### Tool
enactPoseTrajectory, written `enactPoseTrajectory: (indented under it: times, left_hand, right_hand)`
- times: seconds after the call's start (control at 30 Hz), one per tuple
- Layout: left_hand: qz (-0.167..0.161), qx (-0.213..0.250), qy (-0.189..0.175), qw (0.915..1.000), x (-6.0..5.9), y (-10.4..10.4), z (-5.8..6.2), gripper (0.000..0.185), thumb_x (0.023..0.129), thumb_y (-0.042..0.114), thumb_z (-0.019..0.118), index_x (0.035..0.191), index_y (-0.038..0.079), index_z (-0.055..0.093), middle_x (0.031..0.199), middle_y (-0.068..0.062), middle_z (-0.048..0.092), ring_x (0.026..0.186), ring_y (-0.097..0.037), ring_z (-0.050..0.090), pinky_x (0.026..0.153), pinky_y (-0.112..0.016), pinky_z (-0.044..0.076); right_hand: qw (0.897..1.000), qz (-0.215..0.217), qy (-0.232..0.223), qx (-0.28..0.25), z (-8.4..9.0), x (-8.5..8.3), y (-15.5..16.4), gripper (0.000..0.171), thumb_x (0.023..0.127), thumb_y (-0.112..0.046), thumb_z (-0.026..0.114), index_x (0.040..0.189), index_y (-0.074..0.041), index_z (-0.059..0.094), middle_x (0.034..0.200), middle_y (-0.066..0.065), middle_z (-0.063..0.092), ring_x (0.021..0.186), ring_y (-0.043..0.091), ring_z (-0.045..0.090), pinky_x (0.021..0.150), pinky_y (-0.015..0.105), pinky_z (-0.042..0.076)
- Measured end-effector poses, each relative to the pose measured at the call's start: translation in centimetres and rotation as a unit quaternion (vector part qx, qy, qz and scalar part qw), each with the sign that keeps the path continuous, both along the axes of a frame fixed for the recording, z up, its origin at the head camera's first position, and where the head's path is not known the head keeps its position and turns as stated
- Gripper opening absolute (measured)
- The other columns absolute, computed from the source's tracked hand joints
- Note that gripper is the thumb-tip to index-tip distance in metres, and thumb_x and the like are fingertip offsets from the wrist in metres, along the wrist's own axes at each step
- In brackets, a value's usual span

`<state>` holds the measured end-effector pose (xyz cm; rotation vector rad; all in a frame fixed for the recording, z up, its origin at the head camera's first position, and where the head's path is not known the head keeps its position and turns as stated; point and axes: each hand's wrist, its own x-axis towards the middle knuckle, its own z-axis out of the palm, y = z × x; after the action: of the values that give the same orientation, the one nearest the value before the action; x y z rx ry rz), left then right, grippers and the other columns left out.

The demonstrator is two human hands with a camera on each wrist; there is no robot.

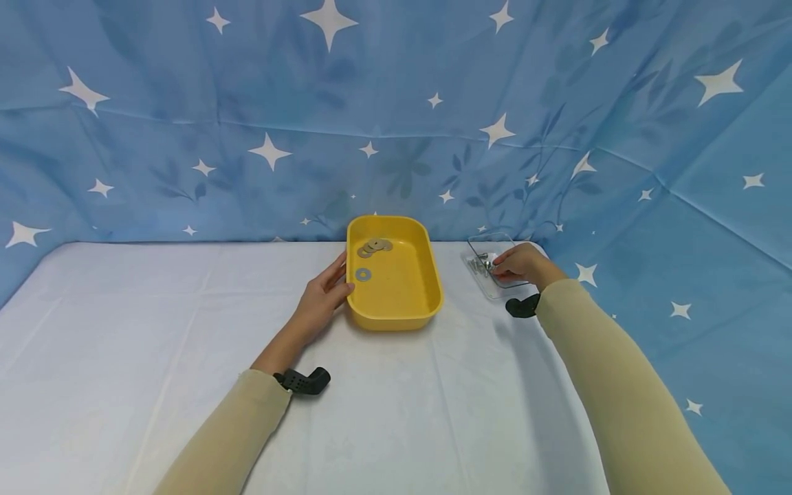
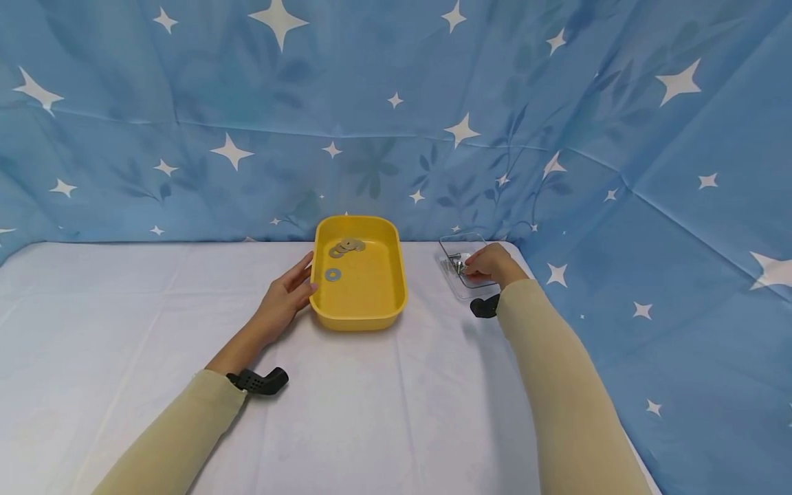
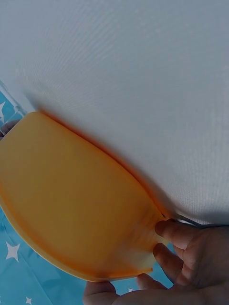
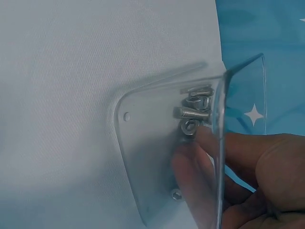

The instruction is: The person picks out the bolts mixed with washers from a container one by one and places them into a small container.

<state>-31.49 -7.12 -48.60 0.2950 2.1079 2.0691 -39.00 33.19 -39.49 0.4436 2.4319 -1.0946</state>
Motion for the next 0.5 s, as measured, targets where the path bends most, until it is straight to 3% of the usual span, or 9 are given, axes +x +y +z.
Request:
enactPoseTrajectory:
  times: [0.13, 0.27, 0.4, 0.5]
  left_hand:
    - [0.002, -0.001, 0.002, 1.0000, 0.0, 0.0, 0.1, 0.067, 0.100, 0.020, 0.055, 0.159, 0.038, 0.028, 0.166, -0.003, 0.034, 0.150, -0.022, 0.040, 0.115, -0.040, 0.044]
    - [0.006, 0.001, -0.004, 1.0000, 0.1, 0.0, 0.2, 0.067, 0.100, 0.020, 0.055, 0.159, 0.037, 0.029, 0.165, -0.003, 0.034, 0.149, -0.021, 0.040, 0.115, -0.040, 0.044]
    - [0.009, -0.006, -0.016, 0.9998, 0.1, -0.3, 0.4, 0.063, 0.102, 0.025, 0.054, 0.160, 0.031, 0.030, 0.166, 0.000, 0.034, 0.149, -0.021, 0.040, 0.117, -0.039, 0.043]
    - [0.013, -0.035, -0.013, 0.9992, -0.2, -1.3, 1.0, 0.060, 0.104, 0.030, 0.052, 0.160, 0.022, 0.033, 0.166, -0.002, 0.033, 0.149, -0.024, 0.041, 0.118, -0.041, 0.042]
  right_hand:
    - [1.000, 0.013, 0.007, 0.008, 0.1, -0.2, 0.1, 0.039, 0.098, -0.004, 0.060, 0.135, 0.011, 0.055, 0.110, 0.011, 0.064, 0.087, 0.014, 0.067, 0.094, 0.034, 0.059]
    - [0.998, 0.039, 0.037, 0.028, 0.4, -0.3, 0.5, 0.040, 0.099, -0.008, 0.061, 0.134, 0.011, 0.057, 0.110, 0.014, 0.067, 0.092, 0.020, 0.067, 0.098, 0.040, 0.058]
    - [0.992, 0.086, 0.074, 0.052, 1.2, 0.0, 0.6, 0.045, 0.102, -0.019, 0.059, 0.138, 0.007, 0.054, 0.127, 0.026, 0.062, 0.111, 0.034, 0.064, 0.103, 0.046, 0.056]
    - [0.982, 0.137, 0.099, 0.085, 2.2, 0.4, 0.0, 0.050, 0.103, -0.028, 0.056, 0.142, 0.004, 0.052, 0.137, 0.030, 0.057, 0.124, 0.042, 0.058, 0.105, 0.051, 0.053]
